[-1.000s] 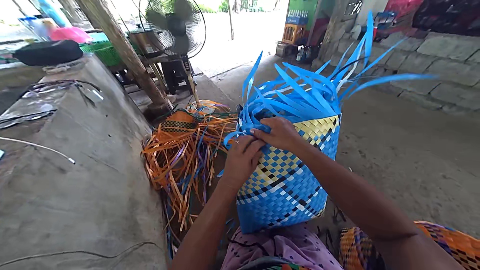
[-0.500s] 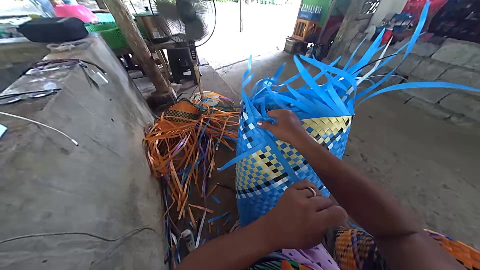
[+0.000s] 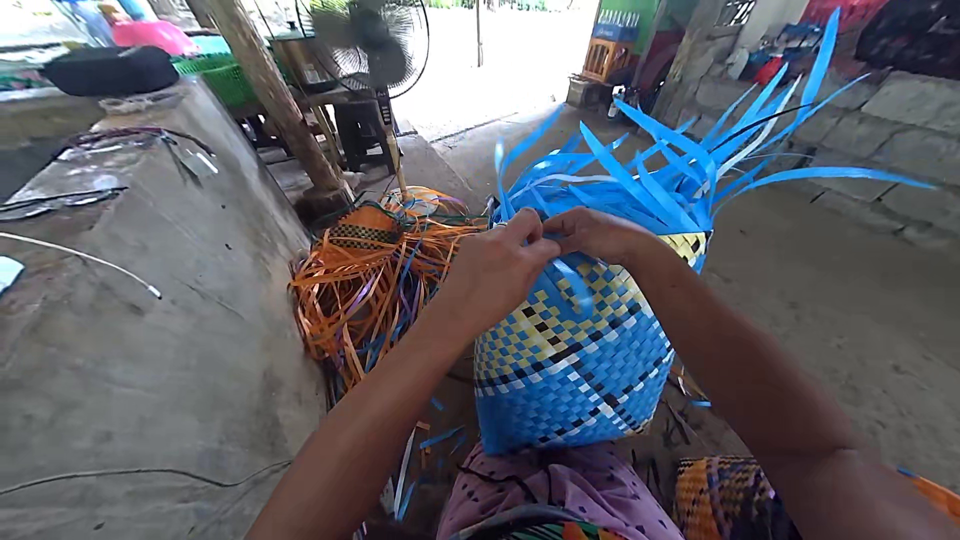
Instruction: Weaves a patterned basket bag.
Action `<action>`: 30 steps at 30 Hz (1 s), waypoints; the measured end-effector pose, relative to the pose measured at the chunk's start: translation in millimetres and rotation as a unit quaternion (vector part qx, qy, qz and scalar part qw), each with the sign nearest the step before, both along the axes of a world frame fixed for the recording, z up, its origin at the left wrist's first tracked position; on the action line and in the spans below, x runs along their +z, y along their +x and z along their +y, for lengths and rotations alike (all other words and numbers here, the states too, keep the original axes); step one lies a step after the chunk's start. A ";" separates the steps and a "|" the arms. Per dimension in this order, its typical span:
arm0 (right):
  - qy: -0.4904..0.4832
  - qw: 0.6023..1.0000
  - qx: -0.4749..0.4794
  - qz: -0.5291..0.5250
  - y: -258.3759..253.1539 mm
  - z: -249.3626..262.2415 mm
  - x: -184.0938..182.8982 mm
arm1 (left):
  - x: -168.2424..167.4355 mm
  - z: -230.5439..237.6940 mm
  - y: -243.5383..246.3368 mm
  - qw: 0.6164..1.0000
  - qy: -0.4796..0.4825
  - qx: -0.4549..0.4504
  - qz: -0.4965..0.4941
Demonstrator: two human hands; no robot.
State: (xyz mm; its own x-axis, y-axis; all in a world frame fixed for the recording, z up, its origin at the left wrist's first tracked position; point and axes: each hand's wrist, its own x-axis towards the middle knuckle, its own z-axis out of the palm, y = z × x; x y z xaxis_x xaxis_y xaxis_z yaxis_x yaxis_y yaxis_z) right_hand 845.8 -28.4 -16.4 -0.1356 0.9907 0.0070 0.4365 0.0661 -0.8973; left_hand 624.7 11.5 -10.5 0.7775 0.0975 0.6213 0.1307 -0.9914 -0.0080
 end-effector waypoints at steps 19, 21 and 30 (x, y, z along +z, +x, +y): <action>-0.027 0.996 0.045 0.070 -1.5 12.5 -13.4 | -1.9 9.7 32.6 0.994 -0.064 -0.035 0.084; -0.032 0.997 0.041 0.048 -5.2 11.0 -10.5 | -6.4 12.2 34.3 0.993 -0.066 -0.022 0.092; -0.021 0.999 0.037 -0.008 13.3 18.2 -49.7 | -35.9 11.5 0.7 0.938 -0.223 0.165 0.206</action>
State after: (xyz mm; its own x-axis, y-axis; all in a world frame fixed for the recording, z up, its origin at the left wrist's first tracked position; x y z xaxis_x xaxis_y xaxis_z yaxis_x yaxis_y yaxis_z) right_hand 859.1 -10.2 -66.1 -0.2074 0.9775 -0.0377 0.4457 0.0601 -0.8932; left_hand 625.4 23.0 -46.4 0.8244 0.5544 0.1141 0.5087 -0.8141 0.2799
